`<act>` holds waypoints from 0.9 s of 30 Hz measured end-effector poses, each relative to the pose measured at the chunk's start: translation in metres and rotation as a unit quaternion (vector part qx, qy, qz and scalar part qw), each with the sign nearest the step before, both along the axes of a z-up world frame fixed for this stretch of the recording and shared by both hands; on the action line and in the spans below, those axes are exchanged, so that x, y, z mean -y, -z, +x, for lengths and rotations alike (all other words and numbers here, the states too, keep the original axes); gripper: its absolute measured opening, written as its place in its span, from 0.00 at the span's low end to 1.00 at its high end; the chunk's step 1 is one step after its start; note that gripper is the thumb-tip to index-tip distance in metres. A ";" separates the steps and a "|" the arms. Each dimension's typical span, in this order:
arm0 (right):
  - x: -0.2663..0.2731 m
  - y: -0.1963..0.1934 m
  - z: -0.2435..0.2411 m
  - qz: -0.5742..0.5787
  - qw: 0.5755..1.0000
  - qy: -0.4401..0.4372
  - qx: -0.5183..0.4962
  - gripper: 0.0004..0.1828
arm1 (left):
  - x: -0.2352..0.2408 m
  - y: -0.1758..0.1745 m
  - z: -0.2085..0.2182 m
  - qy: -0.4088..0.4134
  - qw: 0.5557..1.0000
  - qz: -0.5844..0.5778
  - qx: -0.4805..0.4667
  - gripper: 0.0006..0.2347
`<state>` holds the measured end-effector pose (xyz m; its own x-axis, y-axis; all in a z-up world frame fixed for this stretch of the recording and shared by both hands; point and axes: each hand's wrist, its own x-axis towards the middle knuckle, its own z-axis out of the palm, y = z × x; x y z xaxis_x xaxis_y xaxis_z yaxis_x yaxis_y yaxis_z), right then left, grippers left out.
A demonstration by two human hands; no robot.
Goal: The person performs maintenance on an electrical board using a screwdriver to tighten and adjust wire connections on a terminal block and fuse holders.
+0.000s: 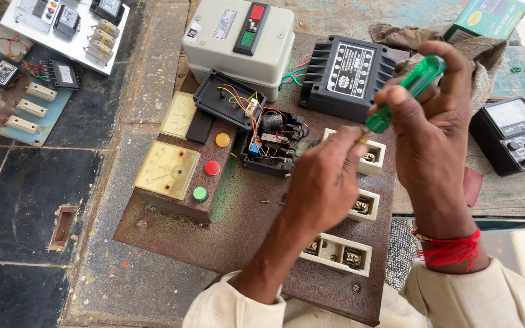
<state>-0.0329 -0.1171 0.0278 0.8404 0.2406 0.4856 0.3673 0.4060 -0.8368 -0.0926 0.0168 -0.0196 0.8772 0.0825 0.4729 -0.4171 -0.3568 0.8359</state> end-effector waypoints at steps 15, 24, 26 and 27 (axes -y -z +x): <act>0.138 0.043 -0.004 -0.017 0.971 0.141 -0.195 0.20 | 0.105 -0.011 -0.011 0.179 0.928 -0.118 -0.304 0.09; 0.142 0.100 -0.010 -0.679 0.663 0.306 0.077 0.39 | 0.067 -0.011 0.026 0.025 0.948 0.295 -0.119 0.08; 0.139 0.101 -0.003 -0.690 0.656 0.303 0.033 0.40 | 0.066 -0.007 0.031 0.004 0.921 0.375 -0.106 0.08; 0.138 0.098 0.003 -0.702 0.650 0.290 -0.014 0.39 | 0.065 -0.005 0.032 -0.016 0.919 0.385 -0.084 0.07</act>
